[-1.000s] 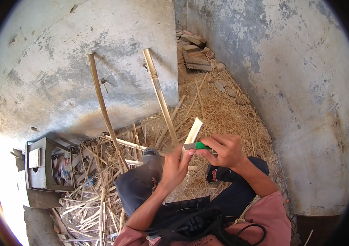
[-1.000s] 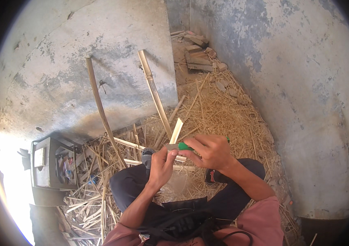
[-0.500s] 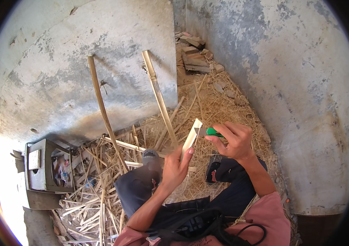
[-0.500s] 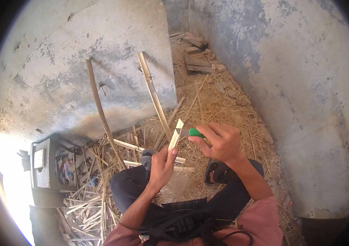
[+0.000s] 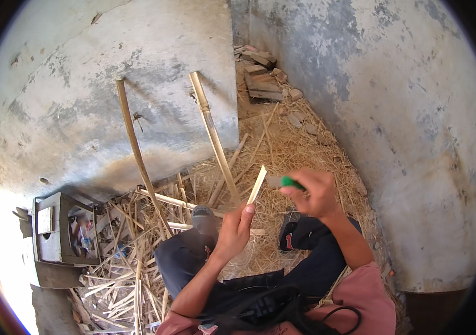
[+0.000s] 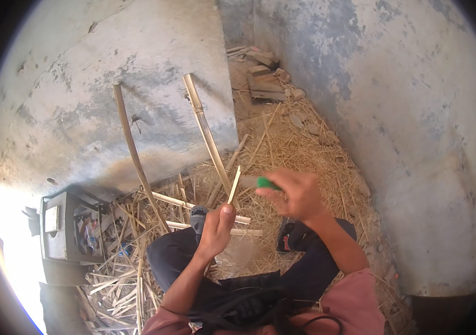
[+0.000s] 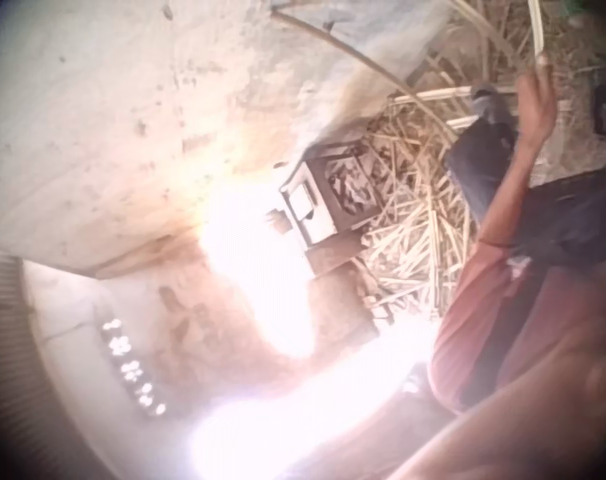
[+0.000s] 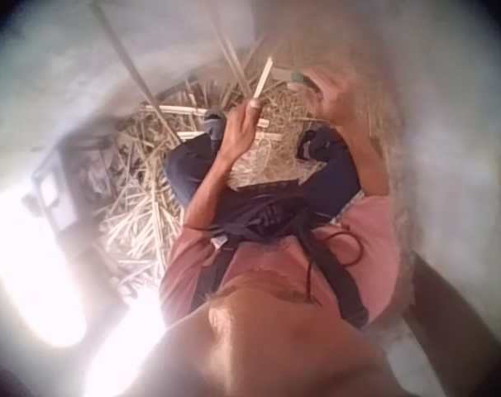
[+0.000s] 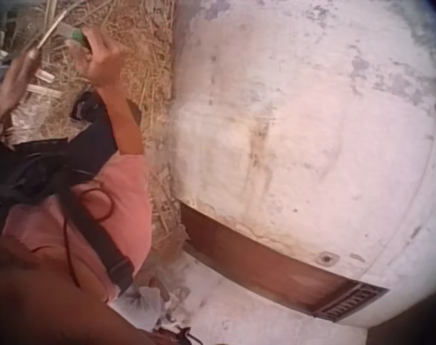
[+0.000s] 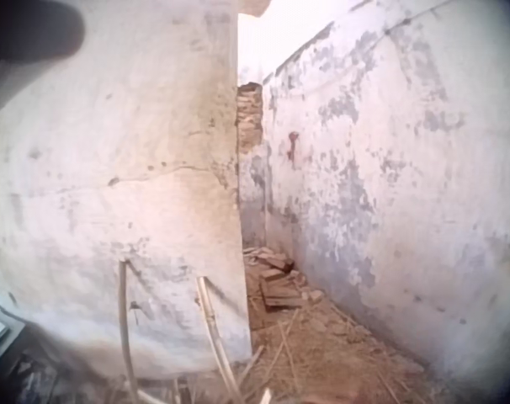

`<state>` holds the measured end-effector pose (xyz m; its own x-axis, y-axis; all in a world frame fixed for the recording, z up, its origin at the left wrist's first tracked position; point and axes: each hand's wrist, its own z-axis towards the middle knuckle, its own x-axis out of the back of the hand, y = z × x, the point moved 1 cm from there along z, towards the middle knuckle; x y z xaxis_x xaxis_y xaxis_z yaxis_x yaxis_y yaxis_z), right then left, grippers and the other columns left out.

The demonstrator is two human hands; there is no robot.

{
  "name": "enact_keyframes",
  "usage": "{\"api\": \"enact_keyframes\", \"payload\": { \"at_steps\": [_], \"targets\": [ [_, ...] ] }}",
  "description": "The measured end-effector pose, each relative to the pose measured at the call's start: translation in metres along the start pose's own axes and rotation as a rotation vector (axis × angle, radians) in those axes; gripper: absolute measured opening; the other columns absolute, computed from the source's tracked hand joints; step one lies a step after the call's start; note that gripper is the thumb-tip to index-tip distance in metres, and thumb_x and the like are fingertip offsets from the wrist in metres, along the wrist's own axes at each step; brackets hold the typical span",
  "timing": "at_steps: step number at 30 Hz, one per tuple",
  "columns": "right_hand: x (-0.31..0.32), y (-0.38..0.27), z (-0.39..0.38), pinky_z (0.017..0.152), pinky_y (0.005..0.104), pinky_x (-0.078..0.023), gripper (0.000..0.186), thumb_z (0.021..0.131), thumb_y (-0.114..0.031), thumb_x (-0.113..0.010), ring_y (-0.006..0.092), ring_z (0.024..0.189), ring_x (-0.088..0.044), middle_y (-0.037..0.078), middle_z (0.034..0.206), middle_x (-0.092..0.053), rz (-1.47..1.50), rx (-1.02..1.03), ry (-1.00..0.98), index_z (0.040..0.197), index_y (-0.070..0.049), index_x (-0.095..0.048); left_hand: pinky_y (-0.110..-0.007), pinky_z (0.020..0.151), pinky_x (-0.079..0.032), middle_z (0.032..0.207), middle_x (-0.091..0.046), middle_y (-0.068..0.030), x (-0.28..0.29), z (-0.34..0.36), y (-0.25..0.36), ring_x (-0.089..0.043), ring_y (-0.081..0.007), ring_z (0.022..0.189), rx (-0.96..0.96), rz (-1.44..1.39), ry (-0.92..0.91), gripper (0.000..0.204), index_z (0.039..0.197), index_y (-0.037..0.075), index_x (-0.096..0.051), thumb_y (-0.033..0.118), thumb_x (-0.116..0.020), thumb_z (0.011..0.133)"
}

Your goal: The person uses a utility knife to shave layers and notches into a length of bamboo, turning the bamboo over several times and blowing away shavings.

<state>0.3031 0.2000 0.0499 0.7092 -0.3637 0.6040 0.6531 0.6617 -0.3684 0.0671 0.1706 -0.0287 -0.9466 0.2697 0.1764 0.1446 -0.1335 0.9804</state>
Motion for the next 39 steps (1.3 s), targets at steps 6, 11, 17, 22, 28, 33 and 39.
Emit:
{"api": "enact_keyframes", "payload": {
  "at_steps": [6,11,17,22,28,33,39],
  "targets": [
    [-0.018,-0.023,-0.008,0.048,0.0349,-0.046,0.032,0.093,-0.04,-0.082,0.0218,0.053,-0.063,0.004,0.071,-0.066,0.01,0.072,-0.093,0.094,-0.009,-0.075,-0.041,0.062,-0.04,0.069,-0.05,-0.0112,-0.001,0.0,0.013,-0.045,-0.0198,0.065,-0.036,-0.058,-0.031,0.044,0.105,-0.002,-0.063,0.036,-0.045,0.118],
    [-0.025,-0.029,-0.01,0.048,0.0349,-0.046,0.031,0.092,-0.04,-0.083,0.0202,0.053,-0.062,0.002,0.07,-0.065,-0.014,0.066,-0.095,0.095,-0.01,-0.075,-0.042,0.062,-0.041,0.069,-0.053,-0.0162,0.003,-0.002,0.009,-0.048,-0.0245,0.063,-0.052,0.038,-0.004,0.039,0.109,-0.002,-0.065,0.032,-0.049,0.117],
    [-0.024,-0.032,-0.008,0.047,0.0344,-0.045,0.032,0.091,-0.042,-0.083,0.0191,0.052,-0.061,0.001,0.07,-0.065,-0.104,0.065,-0.089,0.094,-0.011,-0.075,-0.042,0.06,-0.041,0.068,-0.056,-0.017,0.002,-0.001,0.017,-0.049,-0.0242,0.06,-0.03,0.092,0.045,0.036,0.112,-0.003,-0.067,0.03,-0.051,0.116],
    [-0.017,-0.03,-0.005,0.047,0.0335,-0.044,0.032,0.091,-0.043,-0.083,0.018,0.052,-0.06,0.0,0.068,-0.064,-0.151,0.079,-0.088,0.093,-0.012,-0.076,-0.041,0.057,-0.039,0.064,-0.052,-0.0143,-0.002,-0.001,0.023,-0.046,-0.0205,0.057,-0.013,0.095,0.074,0.035,0.115,-0.003,-0.067,0.029,-0.053,0.115],
    [-0.009,-0.02,-0.003,0.045,0.0305,-0.044,0.029,0.091,-0.044,-0.082,0.0144,0.052,-0.062,-0.001,0.069,-0.067,-0.251,0.115,-0.047,0.096,-0.016,-0.077,-0.041,0.056,-0.038,0.062,-0.05,-0.0131,-0.002,-0.001,0.018,-0.044,-0.0194,0.056,-0.017,0.114,0.072,0.036,0.117,-0.003,-0.068,0.031,-0.053,0.115],
    [-0.004,-0.018,0.0,0.046,0.031,-0.044,0.029,0.09,-0.043,-0.084,0.0158,0.051,-0.061,-0.001,0.068,-0.066,-0.269,0.108,0.005,0.095,-0.015,-0.078,-0.042,0.056,-0.038,0.062,-0.05,-0.0138,-0.003,0.001,0.023,-0.044,-0.0214,0.056,0.001,0.117,0.075,0.038,0.111,-0.003,-0.067,0.032,-0.053,0.115],
    [0.068,0.041,0.027,0.048,0.032,-0.039,0.036,0.101,-0.042,-0.074,0.0097,0.053,-0.055,0.001,0.067,-0.064,-0.368,-0.386,0.414,0.1,-0.007,-0.078,-0.043,0.056,-0.042,0.063,-0.055,-0.015,-0.006,-0.011,0.011,-0.053,-0.0223,0.055,0.033,0.173,0.037,0.04,0.11,-0.004,-0.069,0.034,-0.056,0.113]
  ]
}}
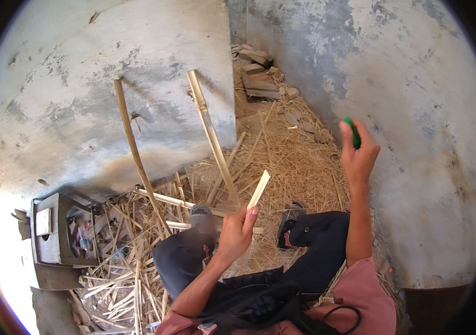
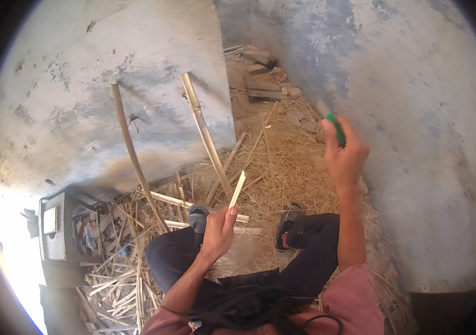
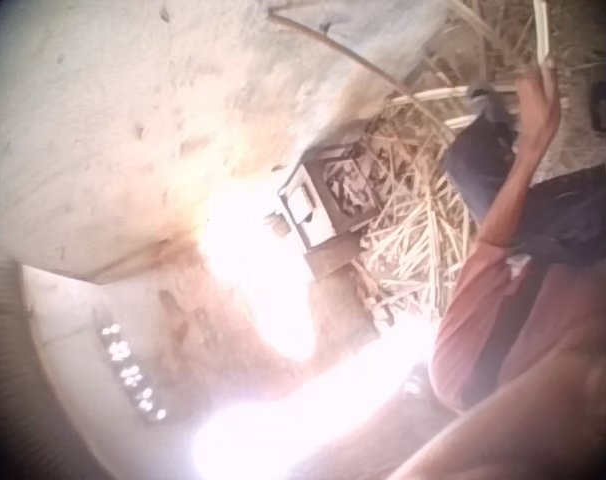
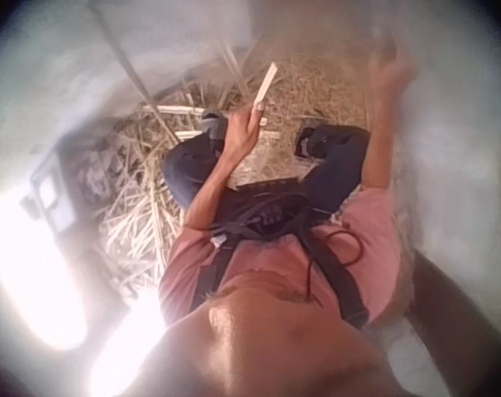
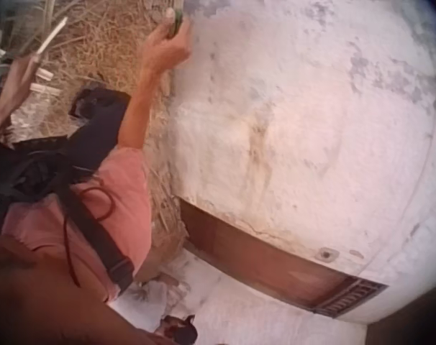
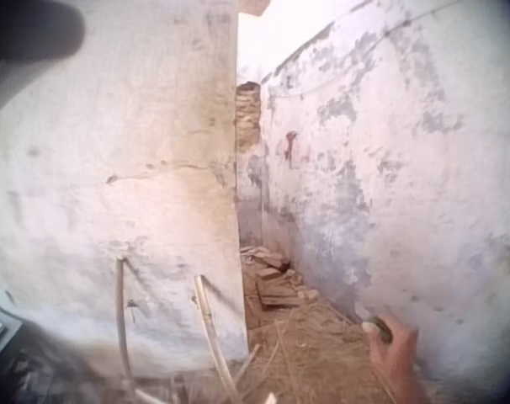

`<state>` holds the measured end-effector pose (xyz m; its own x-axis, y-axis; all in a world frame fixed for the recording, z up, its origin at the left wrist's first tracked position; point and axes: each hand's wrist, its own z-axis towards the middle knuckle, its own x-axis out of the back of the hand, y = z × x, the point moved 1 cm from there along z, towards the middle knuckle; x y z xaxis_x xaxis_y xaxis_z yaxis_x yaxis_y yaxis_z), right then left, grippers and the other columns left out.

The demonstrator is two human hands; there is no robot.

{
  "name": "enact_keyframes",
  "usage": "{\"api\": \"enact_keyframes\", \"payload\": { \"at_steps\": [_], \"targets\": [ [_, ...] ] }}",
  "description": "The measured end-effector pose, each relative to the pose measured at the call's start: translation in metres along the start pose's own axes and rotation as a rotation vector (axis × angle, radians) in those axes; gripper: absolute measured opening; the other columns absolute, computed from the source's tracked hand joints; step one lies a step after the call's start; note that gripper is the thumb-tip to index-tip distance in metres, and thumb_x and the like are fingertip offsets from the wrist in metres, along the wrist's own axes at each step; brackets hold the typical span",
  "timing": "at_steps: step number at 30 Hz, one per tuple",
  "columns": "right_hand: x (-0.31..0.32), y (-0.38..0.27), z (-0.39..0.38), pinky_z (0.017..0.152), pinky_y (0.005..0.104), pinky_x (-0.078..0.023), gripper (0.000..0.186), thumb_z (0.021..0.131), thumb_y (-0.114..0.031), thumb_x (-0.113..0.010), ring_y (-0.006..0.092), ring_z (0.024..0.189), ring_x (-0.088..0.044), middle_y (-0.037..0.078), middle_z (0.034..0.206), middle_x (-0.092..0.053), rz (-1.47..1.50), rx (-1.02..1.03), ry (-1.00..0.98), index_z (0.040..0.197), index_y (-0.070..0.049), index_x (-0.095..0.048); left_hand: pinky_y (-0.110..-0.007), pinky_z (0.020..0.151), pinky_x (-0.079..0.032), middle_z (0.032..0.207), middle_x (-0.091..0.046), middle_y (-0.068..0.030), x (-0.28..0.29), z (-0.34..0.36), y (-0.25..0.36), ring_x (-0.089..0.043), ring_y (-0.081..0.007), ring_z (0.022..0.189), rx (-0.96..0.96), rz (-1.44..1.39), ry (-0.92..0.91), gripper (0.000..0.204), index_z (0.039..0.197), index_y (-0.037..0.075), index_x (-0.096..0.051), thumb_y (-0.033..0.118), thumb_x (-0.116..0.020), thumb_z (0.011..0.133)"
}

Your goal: The person uses a utility knife to shave layers and notches into a length of bamboo, turning the bamboo over several times and blowing away shavings.

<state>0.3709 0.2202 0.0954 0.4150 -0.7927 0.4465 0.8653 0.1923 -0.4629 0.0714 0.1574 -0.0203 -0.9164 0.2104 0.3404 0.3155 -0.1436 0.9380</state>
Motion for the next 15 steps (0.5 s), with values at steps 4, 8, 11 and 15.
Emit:
{"api": "enact_keyframes", "payload": {
  "at_steps": [4,8,11,15],
  "targets": [
    [-0.015,0.021,-0.017,0.051,0.0257,-0.032,0.044,0.103,-0.05,-0.069,0.0067,0.055,-0.045,-0.007,0.067,-0.058,0.287,-0.12,-0.187,0.107,-0.008,-0.077,-0.041,0.057,-0.045,0.065,-0.061,-0.0152,-0.004,0.006,0.012,-0.06,-0.0226,0.057,0.015,-0.045,0.034,0.04,0.112,-0.003,-0.07,0.036,-0.061,0.111],
    [-0.032,-0.018,-0.048,0.057,0.0247,-0.034,0.037,0.099,-0.037,-0.078,0.0039,0.062,-0.046,-0.006,0.071,-0.058,0.654,-0.213,-0.617,0.12,-0.007,-0.074,-0.04,0.057,-0.046,0.068,-0.065,-0.0157,0.001,0.01,0.011,-0.062,-0.0227,0.057,-0.004,-0.01,0.091,0.041,0.113,-0.003,-0.071,0.038,-0.067,0.108],
    [-0.045,-0.037,-0.073,0.06,0.0249,-0.038,0.039,0.095,-0.025,-0.083,0.003,0.067,-0.051,-0.005,0.076,-0.063,0.8,-0.247,-0.714,0.127,-0.005,-0.073,-0.04,0.057,-0.047,0.067,-0.065,-0.0163,0.003,0.01,0.01,-0.062,-0.023,0.057,-0.011,0.021,0.088,0.042,0.114,-0.003,-0.07,0.038,-0.07,0.106],
    [-0.044,-0.05,-0.075,0.067,0.0232,-0.045,0.028,0.098,-0.018,-0.08,0.0043,0.075,-0.056,-0.002,0.087,-0.07,0.751,-0.285,-0.8,0.118,0.0,-0.075,-0.039,0.064,-0.052,0.074,-0.069,-0.0164,0.001,0.013,0.01,-0.07,-0.0254,0.068,-0.004,0.084,0.009,0.044,0.118,-0.003,-0.067,0.037,-0.076,0.101]
  ]
}}
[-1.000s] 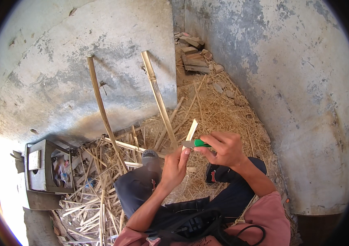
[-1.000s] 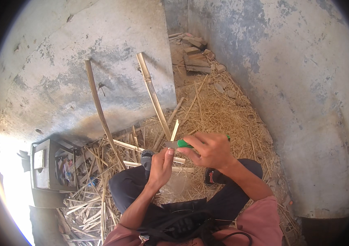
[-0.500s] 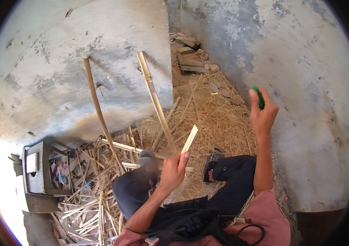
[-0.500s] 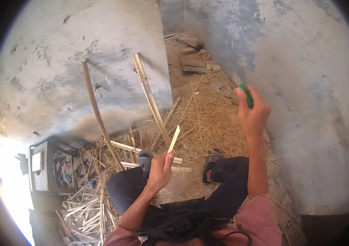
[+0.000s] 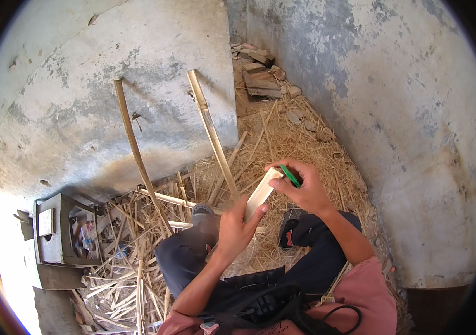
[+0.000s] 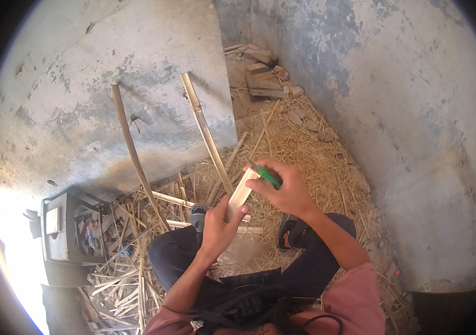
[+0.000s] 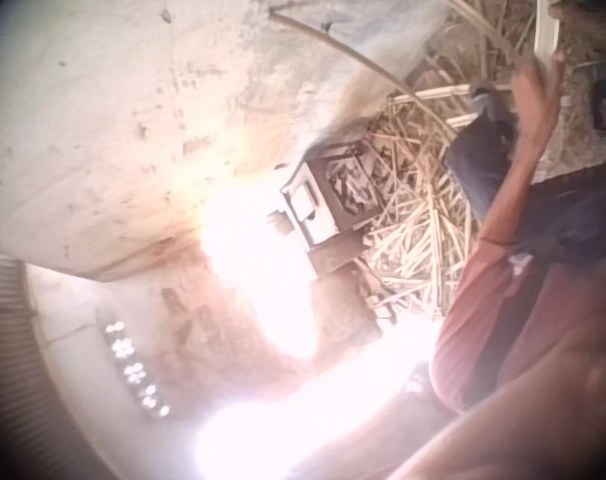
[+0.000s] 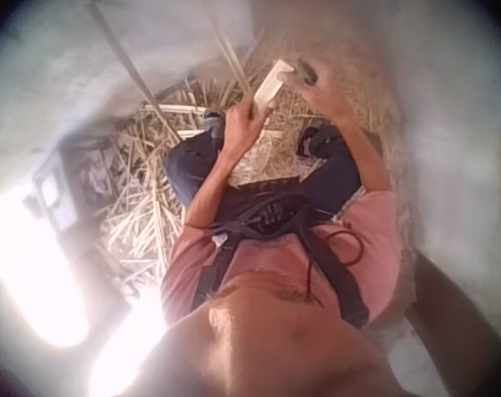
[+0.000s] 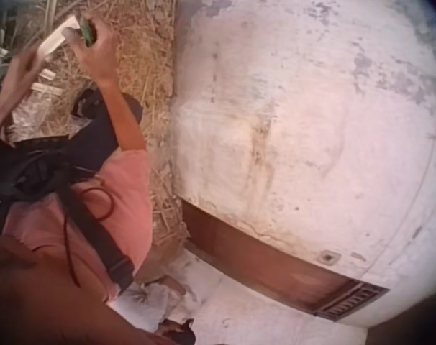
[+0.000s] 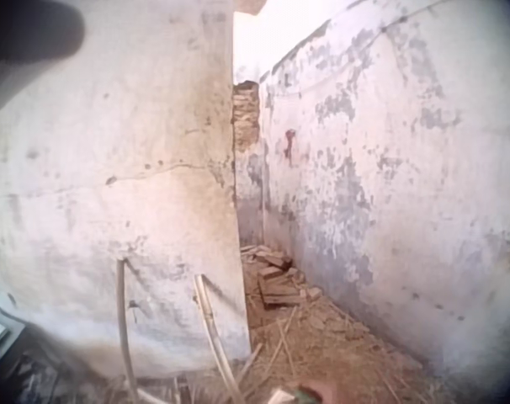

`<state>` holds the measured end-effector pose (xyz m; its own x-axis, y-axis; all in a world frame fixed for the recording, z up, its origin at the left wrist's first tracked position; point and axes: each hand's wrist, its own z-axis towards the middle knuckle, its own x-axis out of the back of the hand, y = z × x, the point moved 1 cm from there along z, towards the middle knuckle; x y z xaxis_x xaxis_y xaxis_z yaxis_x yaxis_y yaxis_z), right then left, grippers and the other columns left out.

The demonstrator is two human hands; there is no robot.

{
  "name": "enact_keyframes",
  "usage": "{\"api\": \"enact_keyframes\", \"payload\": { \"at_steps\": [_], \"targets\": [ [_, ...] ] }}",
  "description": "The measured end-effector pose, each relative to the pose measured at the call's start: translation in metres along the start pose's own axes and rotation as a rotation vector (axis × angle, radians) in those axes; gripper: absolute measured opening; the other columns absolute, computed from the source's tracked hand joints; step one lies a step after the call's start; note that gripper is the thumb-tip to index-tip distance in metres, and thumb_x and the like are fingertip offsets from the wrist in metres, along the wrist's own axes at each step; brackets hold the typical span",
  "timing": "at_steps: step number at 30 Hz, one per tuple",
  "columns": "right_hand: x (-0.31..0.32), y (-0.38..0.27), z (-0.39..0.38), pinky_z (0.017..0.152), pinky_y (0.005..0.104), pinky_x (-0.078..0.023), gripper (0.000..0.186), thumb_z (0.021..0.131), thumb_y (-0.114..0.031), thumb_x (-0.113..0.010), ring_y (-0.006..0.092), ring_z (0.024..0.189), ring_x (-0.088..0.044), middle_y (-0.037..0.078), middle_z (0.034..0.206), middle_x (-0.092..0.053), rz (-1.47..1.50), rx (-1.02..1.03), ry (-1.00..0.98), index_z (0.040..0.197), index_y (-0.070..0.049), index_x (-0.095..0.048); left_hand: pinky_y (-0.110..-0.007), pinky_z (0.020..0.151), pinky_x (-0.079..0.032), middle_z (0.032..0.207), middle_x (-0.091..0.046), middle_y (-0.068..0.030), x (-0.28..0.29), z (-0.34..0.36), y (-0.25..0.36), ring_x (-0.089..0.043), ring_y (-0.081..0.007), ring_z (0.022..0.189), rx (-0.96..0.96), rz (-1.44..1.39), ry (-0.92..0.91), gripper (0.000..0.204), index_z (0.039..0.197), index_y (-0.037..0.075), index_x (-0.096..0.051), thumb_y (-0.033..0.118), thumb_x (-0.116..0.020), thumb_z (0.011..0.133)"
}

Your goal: The person uses a utility knife to shave layers and notches into a length of bamboo, turning the bamboo over several times and blowing away shavings.

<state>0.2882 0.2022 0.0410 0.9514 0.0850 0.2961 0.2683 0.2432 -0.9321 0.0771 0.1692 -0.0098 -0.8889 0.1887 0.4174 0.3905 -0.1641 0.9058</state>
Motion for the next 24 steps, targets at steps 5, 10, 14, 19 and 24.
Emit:
{"api": "enact_keyframes", "payload": {
  "at_steps": [5,10,14,19,24],
  "targets": [
    [0.01,0.008,0.005,0.06,0.0247,-0.042,0.032,0.095,-0.026,-0.082,0.0043,0.069,-0.055,-0.003,0.078,-0.066,0.009,-0.012,0.217,0.115,-0.002,-0.078,-0.042,0.08,-0.058,0.106,-0.074,-0.0189,0.005,0.001,-0.001,-0.074,-0.0301,0.095,-0.101,0.094,0.007,0.071,0.134,0.0,-0.058,0.043,-0.09,0.087],
    [0.055,0.011,0.013,0.051,0.0242,-0.036,0.031,0.095,-0.031,-0.08,0.0034,0.057,-0.046,-0.006,0.07,-0.058,0.062,-0.038,0.452,0.111,-0.004,-0.079,-0.048,0.1,-0.055,0.127,-0.069,-0.0217,0.021,-0.002,-0.009,-0.068,-0.0357,0.121,-0.123,0.245,-0.04,0.084,0.14,0.002,-0.055,0.047,-0.093,0.08],
    [0.093,0.022,0.014,0.044,0.022,-0.027,0.033,0.095,-0.032,-0.08,0.0012,0.049,-0.035,-0.009,0.065,-0.051,0.204,-0.019,0.623,0.113,-0.005,-0.079,-0.048,0.101,-0.053,0.125,-0.07,-0.0209,0.031,-0.006,-0.017,-0.067,-0.0386,0.123,-0.136,0.319,-0.146,0.084,0.141,0.003,-0.055,0.049,-0.091,0.081],
    [0.128,0.037,0.013,0.043,0.0226,-0.022,0.035,0.099,-0.031,-0.078,0.0,0.047,-0.033,-0.01,0.064,-0.048,0.3,0.053,0.797,0.12,-0.003,-0.077,-0.05,0.089,-0.054,0.11,-0.072,-0.0245,0.041,-0.008,-0.02,-0.071,-0.0444,0.106,0.021,0.412,-0.551,0.077,0.135,0.001,-0.06,0.056,-0.084,0.086],
    [0.148,0.037,0.008,0.044,0.0238,-0.023,0.034,0.104,-0.029,-0.072,0.0011,0.047,-0.034,-0.006,0.072,-0.055,0.359,0.107,0.928,0.124,-0.002,-0.077,-0.049,0.079,-0.053,0.091,-0.071,-0.0239,0.033,-0.007,-0.034,-0.071,-0.0424,0.089,-0.083,0.193,-0.391,0.055,0.123,-0.001,-0.065,0.046,-0.076,0.098]
  ]
}}
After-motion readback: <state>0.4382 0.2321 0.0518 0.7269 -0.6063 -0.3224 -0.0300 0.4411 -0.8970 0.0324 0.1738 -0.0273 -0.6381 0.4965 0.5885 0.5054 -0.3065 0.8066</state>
